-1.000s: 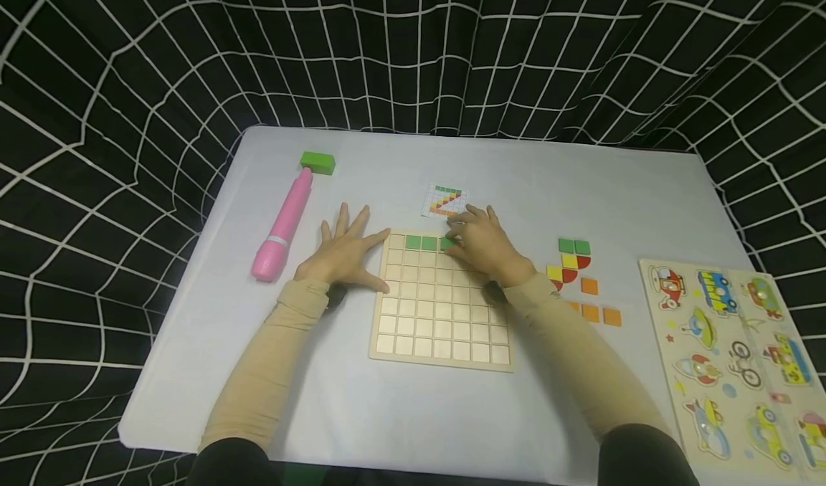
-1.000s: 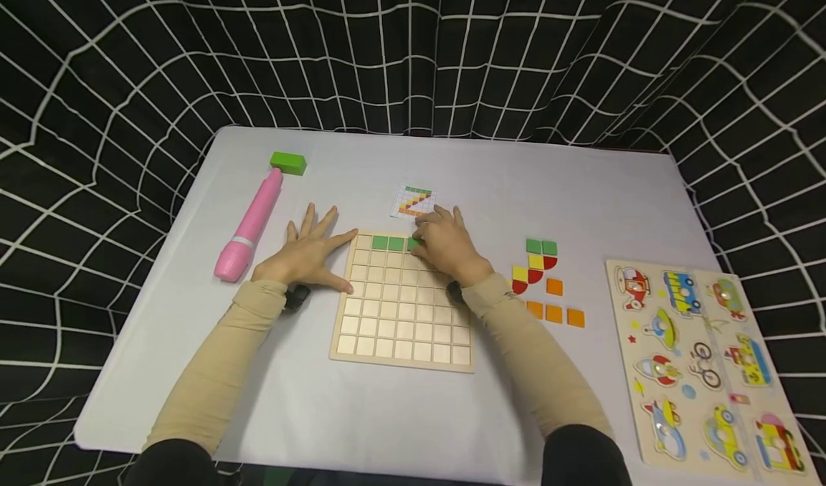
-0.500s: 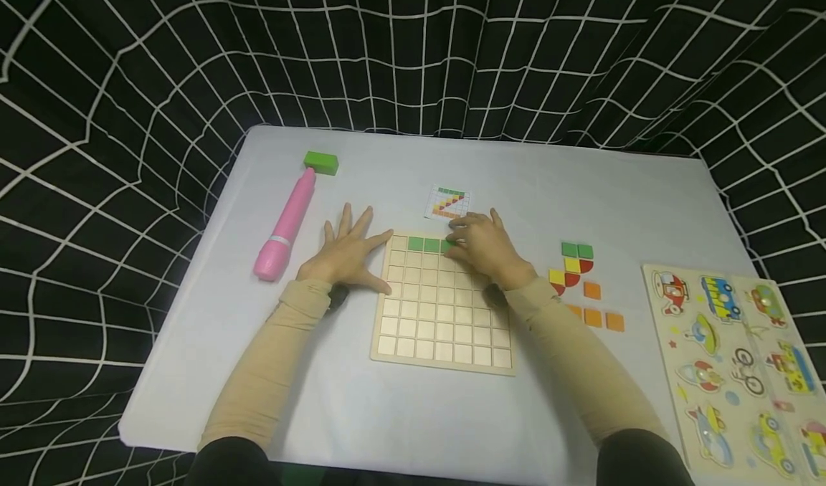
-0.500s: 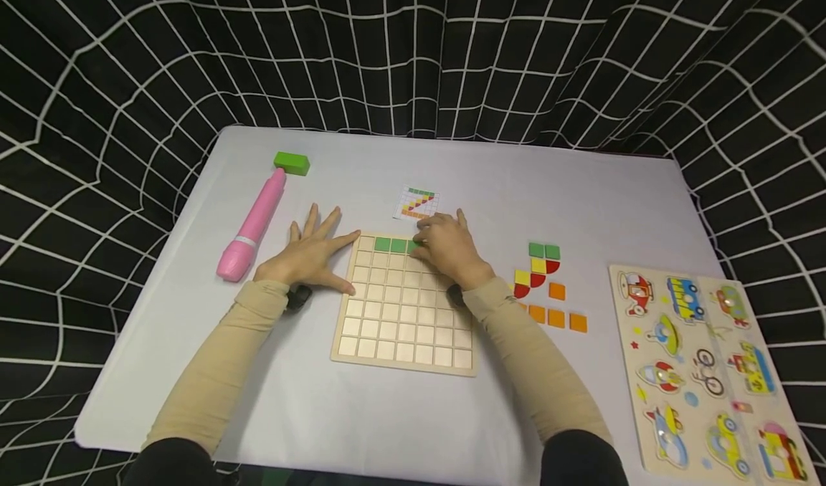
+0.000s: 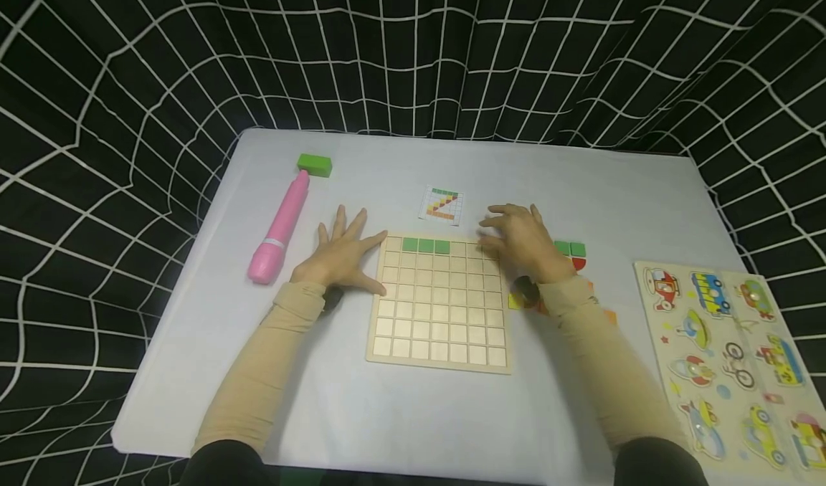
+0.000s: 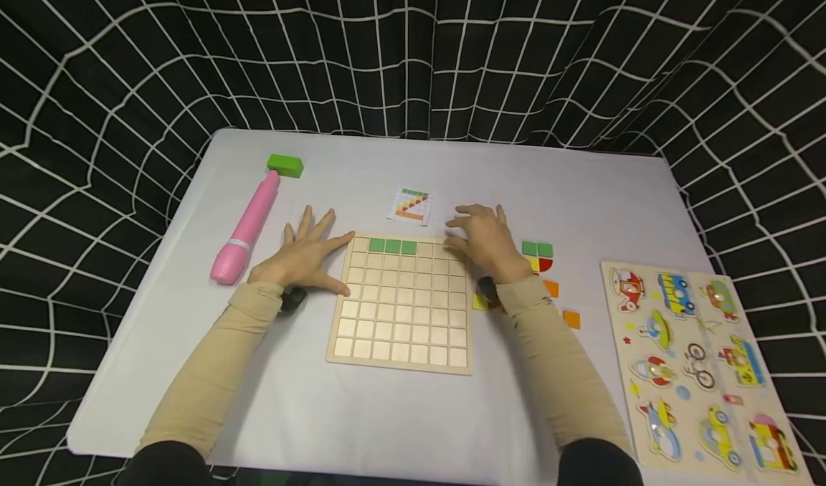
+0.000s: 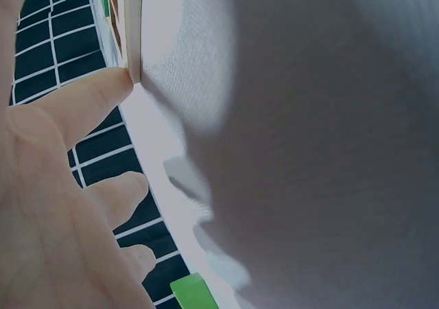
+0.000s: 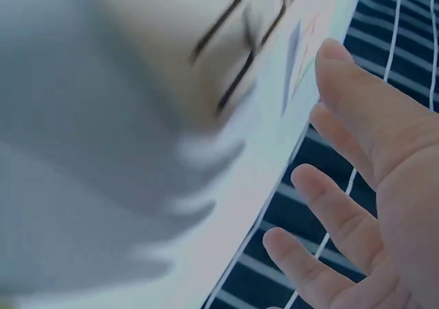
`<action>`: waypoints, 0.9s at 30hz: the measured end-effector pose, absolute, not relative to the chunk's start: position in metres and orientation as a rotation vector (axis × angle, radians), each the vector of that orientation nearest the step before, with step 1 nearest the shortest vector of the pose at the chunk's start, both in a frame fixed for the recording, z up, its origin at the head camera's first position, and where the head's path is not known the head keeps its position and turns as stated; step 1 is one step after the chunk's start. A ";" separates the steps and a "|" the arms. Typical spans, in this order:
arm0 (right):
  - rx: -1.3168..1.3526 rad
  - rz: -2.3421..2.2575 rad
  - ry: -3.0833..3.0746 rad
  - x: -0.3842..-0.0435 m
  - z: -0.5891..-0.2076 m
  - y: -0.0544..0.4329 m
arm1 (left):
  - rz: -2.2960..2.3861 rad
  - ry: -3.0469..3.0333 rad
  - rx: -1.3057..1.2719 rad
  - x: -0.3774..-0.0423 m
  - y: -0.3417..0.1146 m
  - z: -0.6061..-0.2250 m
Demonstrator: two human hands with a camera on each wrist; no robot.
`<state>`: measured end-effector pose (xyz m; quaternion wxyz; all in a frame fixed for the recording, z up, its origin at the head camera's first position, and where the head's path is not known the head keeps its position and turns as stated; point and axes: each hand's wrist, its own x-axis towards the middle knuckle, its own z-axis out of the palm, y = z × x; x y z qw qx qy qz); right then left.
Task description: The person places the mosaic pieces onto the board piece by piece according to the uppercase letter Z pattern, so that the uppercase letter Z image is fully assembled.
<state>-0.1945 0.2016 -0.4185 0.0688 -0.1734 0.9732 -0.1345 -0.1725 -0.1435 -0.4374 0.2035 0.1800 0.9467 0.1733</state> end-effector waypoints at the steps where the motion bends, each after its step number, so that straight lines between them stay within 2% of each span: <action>1: -0.507 -0.399 2.939 -0.194 -0.417 0.208 | 0.482 2.642 0.503 -0.173 -0.144 -0.437; 14: -0.316 -0.246 2.984 -0.185 -0.419 0.285 | 0.479 2.642 0.503 -0.173 -0.144 -0.439; 27: -0.182 -0.288 2.906 -0.181 -0.419 0.318 | 0.478 2.643 0.505 -0.173 -0.145 -0.440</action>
